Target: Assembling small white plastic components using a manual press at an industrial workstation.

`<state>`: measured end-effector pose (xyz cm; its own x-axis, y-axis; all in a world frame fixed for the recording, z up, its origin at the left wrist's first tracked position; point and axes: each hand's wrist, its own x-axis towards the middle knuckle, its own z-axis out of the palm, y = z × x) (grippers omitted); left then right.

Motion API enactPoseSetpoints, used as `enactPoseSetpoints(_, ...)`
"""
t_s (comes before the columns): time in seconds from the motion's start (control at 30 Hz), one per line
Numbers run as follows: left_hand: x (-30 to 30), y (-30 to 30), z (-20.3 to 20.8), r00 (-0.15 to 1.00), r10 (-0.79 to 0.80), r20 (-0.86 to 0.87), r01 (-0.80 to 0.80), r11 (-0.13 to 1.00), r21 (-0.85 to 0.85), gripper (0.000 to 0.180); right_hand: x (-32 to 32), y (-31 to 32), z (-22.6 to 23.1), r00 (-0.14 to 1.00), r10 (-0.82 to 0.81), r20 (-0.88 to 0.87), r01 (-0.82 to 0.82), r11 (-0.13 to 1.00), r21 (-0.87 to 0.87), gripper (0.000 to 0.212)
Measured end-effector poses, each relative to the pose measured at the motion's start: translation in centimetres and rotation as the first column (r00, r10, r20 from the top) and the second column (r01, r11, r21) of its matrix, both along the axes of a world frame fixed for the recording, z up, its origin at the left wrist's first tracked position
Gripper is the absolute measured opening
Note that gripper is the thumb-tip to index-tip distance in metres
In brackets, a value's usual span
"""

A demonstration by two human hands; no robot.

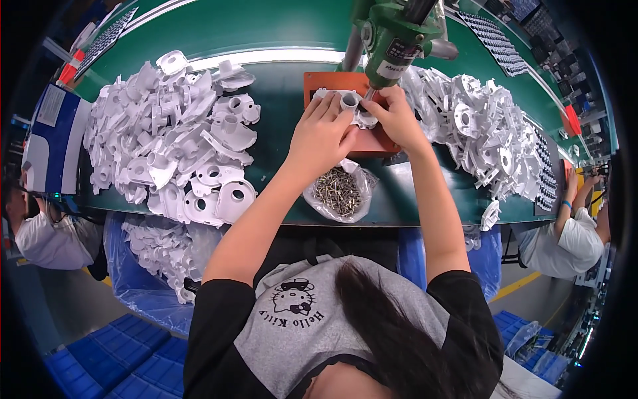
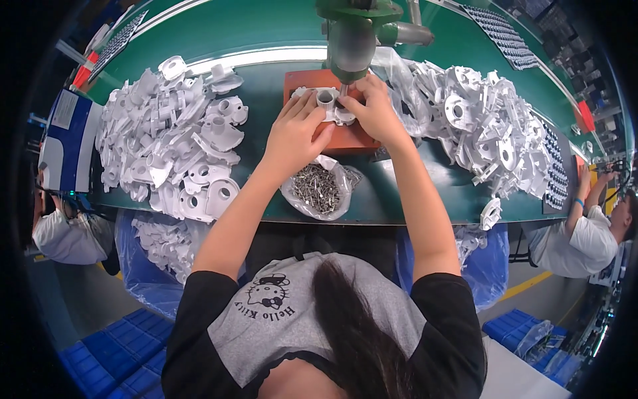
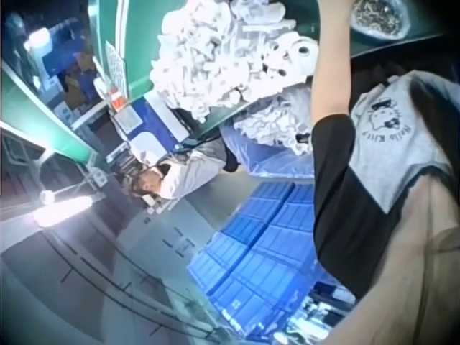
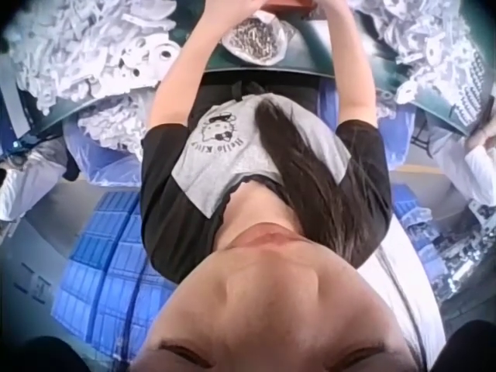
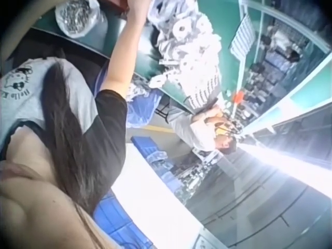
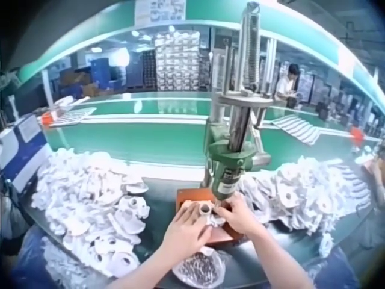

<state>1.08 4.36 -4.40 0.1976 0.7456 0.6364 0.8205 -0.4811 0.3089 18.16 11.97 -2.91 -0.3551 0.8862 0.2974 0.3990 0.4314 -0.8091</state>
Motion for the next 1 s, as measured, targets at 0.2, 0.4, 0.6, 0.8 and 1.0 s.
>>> enactPoseSetpoints(0.2,0.0,-0.1,0.0,1.0,-0.008,-0.002,0.008,1.0,-0.006,0.027,0.2,-0.1,2.0,0.996,0.061,-0.072,-0.077,0.962,-0.261,0.026)
enactPoseSetpoints(0.4,0.1,0.0,0.0,1.0,0.007,-0.018,-0.008,1.0,-0.012,0.027,0.4,1.5,-0.2,0.988,0.049,0.147,-0.022,0.983,-0.182,0.029)
enactPoseSetpoints(0.6,0.1,0.0,0.0,0.999,-0.018,0.032,0.016,0.999,0.049,0.022,-0.2,0.6,-0.6,0.963,-0.078,0.257,0.01,0.966,0.257,0.026)
enactPoseSetpoints(0.8,0.0,0.1,-0.5,1.0,-0.018,0.012,0.017,0.999,0.039,0.024,1.3,-6.6,0.9,0.998,-0.069,-0.014,0.069,0.917,0.393,0.008)
enactPoseSetpoints(1.0,-0.2,-0.2,-0.1,1.0,0.022,0.005,-0.022,0.999,-0.046,0.027,-0.7,-10.0,-0.7,0.918,0.047,0.394,-0.248,0.842,0.479,0.014)
